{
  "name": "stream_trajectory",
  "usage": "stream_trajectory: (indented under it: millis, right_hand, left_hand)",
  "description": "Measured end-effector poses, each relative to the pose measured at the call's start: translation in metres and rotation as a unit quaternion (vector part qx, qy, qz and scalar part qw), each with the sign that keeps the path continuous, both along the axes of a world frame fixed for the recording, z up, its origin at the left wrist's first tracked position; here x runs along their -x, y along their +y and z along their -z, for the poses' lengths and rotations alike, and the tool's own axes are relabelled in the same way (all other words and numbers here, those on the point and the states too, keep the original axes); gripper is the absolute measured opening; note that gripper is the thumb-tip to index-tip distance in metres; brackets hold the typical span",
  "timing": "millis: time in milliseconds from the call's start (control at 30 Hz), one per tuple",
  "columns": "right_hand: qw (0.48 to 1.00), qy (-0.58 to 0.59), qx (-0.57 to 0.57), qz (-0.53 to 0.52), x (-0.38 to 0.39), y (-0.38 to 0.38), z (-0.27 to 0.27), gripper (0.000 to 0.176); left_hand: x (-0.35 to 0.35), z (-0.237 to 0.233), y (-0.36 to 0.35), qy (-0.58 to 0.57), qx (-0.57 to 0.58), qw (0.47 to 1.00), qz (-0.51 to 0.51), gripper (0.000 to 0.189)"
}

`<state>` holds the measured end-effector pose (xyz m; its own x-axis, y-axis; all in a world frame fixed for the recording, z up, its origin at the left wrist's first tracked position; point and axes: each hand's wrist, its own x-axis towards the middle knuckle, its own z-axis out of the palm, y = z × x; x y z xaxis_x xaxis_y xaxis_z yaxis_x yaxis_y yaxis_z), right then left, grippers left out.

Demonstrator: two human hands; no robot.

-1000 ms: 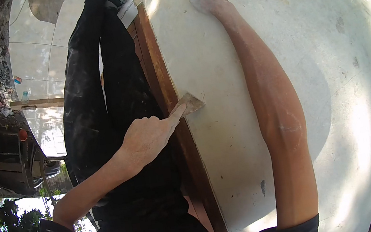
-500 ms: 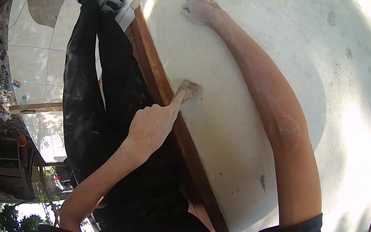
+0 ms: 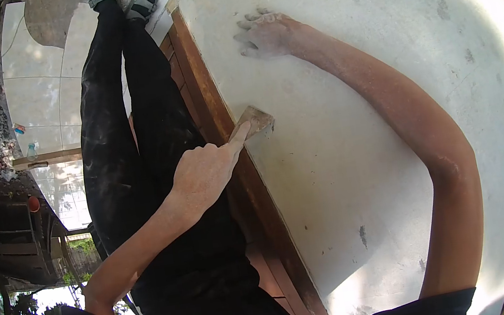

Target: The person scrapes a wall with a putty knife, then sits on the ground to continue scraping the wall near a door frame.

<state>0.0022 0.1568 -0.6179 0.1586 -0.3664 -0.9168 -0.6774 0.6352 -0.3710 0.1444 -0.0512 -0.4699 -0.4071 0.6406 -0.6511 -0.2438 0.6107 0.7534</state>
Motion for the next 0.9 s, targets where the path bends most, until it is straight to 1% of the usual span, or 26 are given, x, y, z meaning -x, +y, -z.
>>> stream_trajectory:
  millis: [100,133,200,267,333,367,433,567,667,733,767,833,900]
  right_hand:
    - [0.999,-0.048,0.017,-0.003,0.002,0.0,-0.037,0.051]
    - [0.997,-0.076,0.024,-0.007,0.004,0.0,-0.046,0.053]
    - [0.997,-0.073,0.032,0.0,0.002,0.006,-0.057,0.053]
    - [0.996,-0.072,0.043,0.007,0.003,0.008,-0.059,0.054]
    - [0.997,-0.07,0.034,0.012,0.005,0.008,-0.059,0.055]
    - [0.997,-0.067,0.036,0.011,0.007,0.008,-0.056,0.055]
    - [0.997,-0.066,0.028,-0.002,0.007,0.01,-0.056,0.056]
    - [0.998,-0.063,0.029,0.009,0.007,0.012,-0.055,0.056]
    - [0.998,-0.061,0.024,-0.004,0.007,0.009,-0.052,0.057]
    - [0.998,-0.061,0.019,-0.019,0.008,0.008,-0.051,0.056]
    - [0.998,-0.062,0.019,-0.019,0.008,0.008,-0.051,0.056]
    - [0.998,-0.056,0.01,-0.013,0.008,0.009,-0.051,0.056]
    - [0.998,-0.055,0.012,-0.01,0.008,0.01,-0.05,0.056]
  left_hand:
    - [-0.009,-0.018,-0.015,-0.025,-0.015,0.999,0.031,0.069]
    - [-0.011,-0.019,-0.014,-0.04,-0.016,0.998,0.036,0.071]
    - [-0.009,-0.012,-0.011,-0.031,-0.015,0.999,0.032,0.072]
    - [-0.009,-0.001,-0.005,-0.024,-0.01,0.999,0.028,0.074]
    - [-0.011,0.008,0.0,0.025,-0.014,1.0,0.004,0.074]
    - [-0.013,0.008,-0.003,0.027,-0.012,1.0,0.002,0.074]
    - [-0.021,0.005,-0.012,0.012,-0.038,0.999,0.014,0.073]
    - [-0.023,0.009,-0.016,0.019,-0.045,0.998,0.033,0.073]
    - [-0.018,0.019,-0.011,0.054,-0.035,0.997,0.03,0.073]
    - [-0.018,0.021,-0.014,0.057,-0.062,0.996,0.034,0.072]
    - [-0.021,0.021,-0.017,0.056,-0.062,0.996,0.033,0.072]
    - [-0.027,0.022,-0.02,0.094,-0.057,0.993,0.052,0.071]
    - [-0.024,0.026,-0.015,0.106,-0.056,0.992,0.044,0.071]
